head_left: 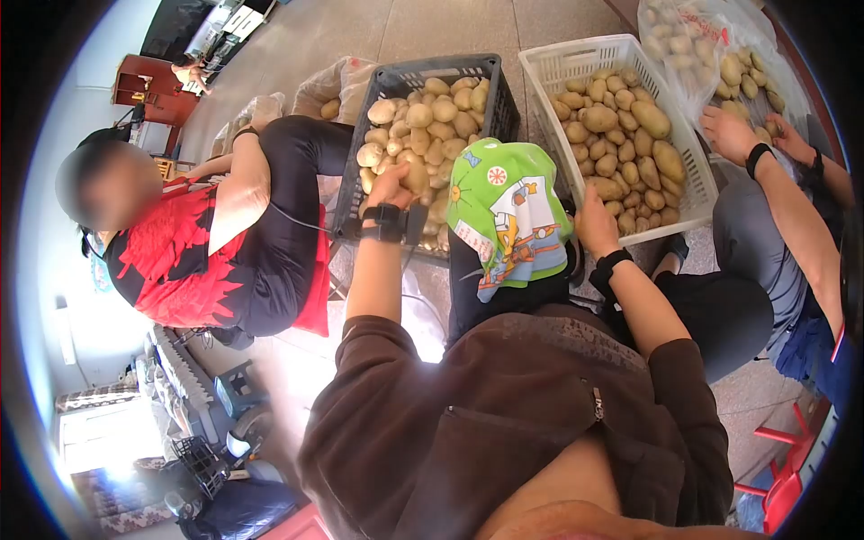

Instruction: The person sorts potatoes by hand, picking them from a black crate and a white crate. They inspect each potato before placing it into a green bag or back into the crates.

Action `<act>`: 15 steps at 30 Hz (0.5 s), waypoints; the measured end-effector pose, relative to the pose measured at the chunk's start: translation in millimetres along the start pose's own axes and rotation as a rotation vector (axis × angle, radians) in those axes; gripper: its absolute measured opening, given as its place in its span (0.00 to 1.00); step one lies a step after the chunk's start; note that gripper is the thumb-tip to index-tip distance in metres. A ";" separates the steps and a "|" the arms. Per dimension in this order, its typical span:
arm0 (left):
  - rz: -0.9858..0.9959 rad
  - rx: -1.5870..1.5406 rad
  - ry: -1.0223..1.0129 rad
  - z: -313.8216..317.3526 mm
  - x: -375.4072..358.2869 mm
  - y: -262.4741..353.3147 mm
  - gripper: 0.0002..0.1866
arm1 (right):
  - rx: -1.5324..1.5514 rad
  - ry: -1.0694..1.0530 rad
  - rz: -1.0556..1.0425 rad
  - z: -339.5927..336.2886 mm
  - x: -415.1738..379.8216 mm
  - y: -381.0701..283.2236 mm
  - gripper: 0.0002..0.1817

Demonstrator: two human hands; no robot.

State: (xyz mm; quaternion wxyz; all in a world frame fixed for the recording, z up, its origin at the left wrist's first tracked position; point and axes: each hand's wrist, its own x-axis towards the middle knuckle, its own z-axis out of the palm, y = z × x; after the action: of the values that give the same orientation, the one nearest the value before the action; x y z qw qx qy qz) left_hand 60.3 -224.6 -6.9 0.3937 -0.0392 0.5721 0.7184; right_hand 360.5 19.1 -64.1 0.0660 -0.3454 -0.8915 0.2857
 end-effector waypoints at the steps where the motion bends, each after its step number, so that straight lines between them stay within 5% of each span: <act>1: -0.008 0.001 0.002 -14.1 4.0 -10.2 0.17 | -0.002 0.003 -0.002 0.6 -0.9 0.5 0.13; 7: -0.008 -0.015 0.037 -40.4 22.3 -39.8 0.18 | 0.003 0.022 -0.007 3.6 -2.0 3.0 0.13; 14: 0.049 0.172 0.302 -42.8 38.0 -53.8 0.17 | 0.049 0.005 0.000 4.5 -4.8 7.6 0.17; 15: 0.197 0.596 0.229 -77.6 60.8 -61.9 0.17 | 0.051 0.005 0.000 5.1 -5.1 8.7 0.17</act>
State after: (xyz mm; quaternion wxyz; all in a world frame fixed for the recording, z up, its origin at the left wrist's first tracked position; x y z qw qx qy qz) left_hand 25.8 -256.9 -113.2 0.2500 0.0526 0.7985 0.5451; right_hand 367.8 18.6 -72.8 0.0772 -0.3443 -0.8838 0.3074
